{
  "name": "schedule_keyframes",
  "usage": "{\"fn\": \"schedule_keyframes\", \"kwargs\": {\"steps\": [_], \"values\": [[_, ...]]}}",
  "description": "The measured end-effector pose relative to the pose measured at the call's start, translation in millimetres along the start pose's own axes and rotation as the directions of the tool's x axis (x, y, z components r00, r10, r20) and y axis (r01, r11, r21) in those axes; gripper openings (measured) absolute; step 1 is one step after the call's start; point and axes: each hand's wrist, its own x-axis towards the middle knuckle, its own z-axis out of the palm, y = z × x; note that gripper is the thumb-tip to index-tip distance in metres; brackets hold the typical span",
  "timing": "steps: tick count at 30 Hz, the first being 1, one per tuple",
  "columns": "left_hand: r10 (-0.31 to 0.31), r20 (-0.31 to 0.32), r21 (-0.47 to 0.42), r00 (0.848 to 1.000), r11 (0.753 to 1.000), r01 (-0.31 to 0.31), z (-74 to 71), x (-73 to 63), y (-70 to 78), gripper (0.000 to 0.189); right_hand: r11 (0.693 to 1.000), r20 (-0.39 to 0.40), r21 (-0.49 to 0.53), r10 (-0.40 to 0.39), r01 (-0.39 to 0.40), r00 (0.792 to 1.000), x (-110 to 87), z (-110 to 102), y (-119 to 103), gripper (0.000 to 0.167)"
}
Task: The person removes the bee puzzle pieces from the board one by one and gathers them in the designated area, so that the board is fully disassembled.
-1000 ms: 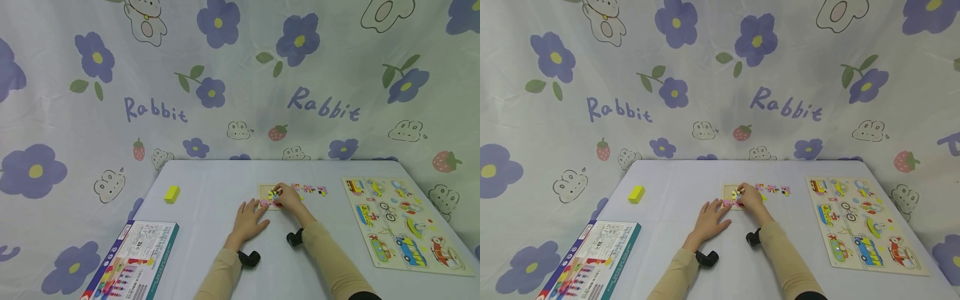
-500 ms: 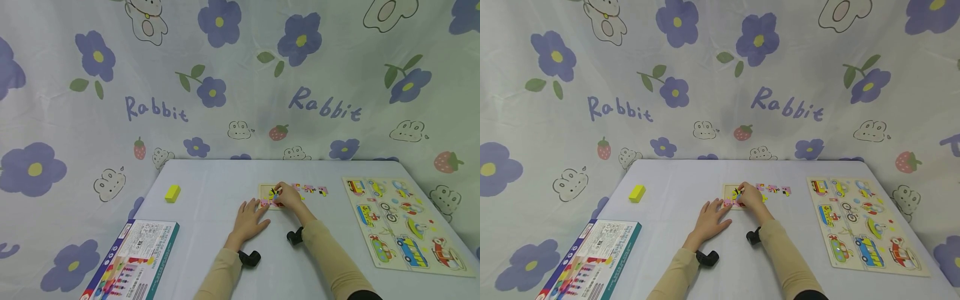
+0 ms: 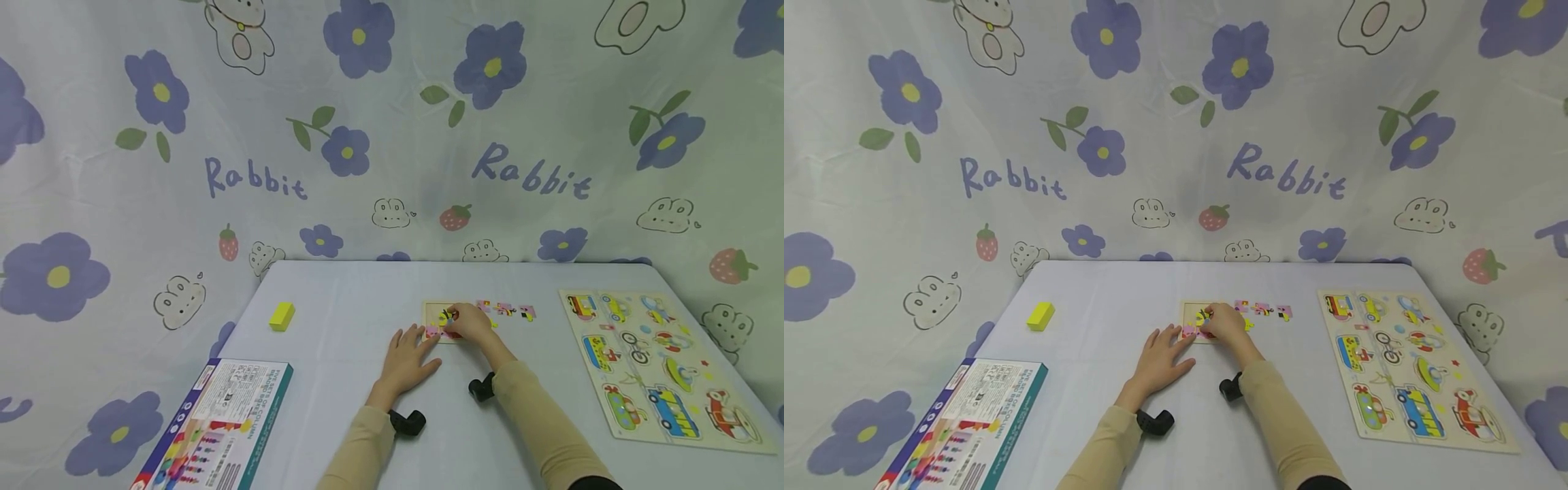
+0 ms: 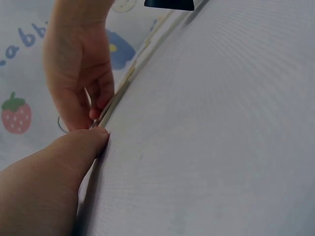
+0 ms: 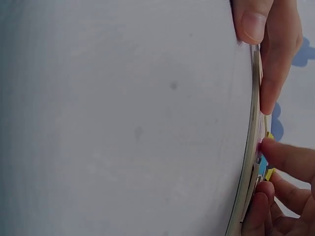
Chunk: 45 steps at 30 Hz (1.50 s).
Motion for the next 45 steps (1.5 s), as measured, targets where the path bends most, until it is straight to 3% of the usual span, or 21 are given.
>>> {"fn": "schedule_keyframes", "kwargs": {"steps": [5, 10, 14, 19, 24, 27, 35, 40, 45], "values": [[0.000, 0.008, 0.010, 1.000, 1.000, 0.000, -0.5, -0.6, 0.3, 0.051, 0.997, -0.001, 0.074, 0.013, -0.013, 1.000, -1.7, -1, 2, 0.038], [0.010, -0.004, 0.019, 1.000, 1.000, -0.010, -1.4, -0.7, 0.2, 0.052, 0.969, 0.008, 0.249, 0.005, -0.006, 1.000, 1.0, -3, 10, 0.031], [0.016, -0.016, 0.022, 1.000, 1.000, -0.016, -1.1, -1.4, 0.1, 0.052, 0.917, 0.038, 0.399, -0.014, -0.003, 0.999, 3.4, -4, 19, 0.027], [0.007, 0.009, 0.021, 1.000, 1.000, -0.007, -0.4, -3.4, 1.3, 0.052, 0.863, 0.056, 0.505, -0.005, -0.024, 0.998, -0.3, -6, 31, 0.034], [-0.001, 0.014, 0.016, 1.000, 1.000, 0.001, -0.2, -3.8, 2.3, 0.052, 0.791, 0.078, 0.602, 0.077, -0.109, 0.994, -8.6, -16, 45, 0.044], [-0.002, 0.013, 0.016, 1.000, 1.000, 0.002, -0.4, -3.1, 2.1, 0.052, 0.729, 0.084, 0.667, 0.130, -0.153, 0.988, -12.2, -25, 58, 0.046], [-0.009, 0.023, 0.012, 1.000, 1.000, 0.009, -1.2, -1.6, 1.5, 0.052, 0.628, 0.065, 0.761, 0.175, -0.163, 0.982, -25.6, -48, 94, 0.050], [-0.007, 0.020, 0.014, 1.000, 1.000, 0.007, -0.5, -1.2, 1.5, 0.052, 0.644, 0.061, 0.734, 0.251, -0.214, 0.966, -31.5, -55, 104, 0.044], [-0.007, 0.023, 0.010, 1.000, 1.000, 0.007, -0.5, -1.0, 1.1, 0.052, 0.704, 0.032, 0.660, 0.323, -0.262, 0.946, -35.1, -55, 109, 0.038]]}}
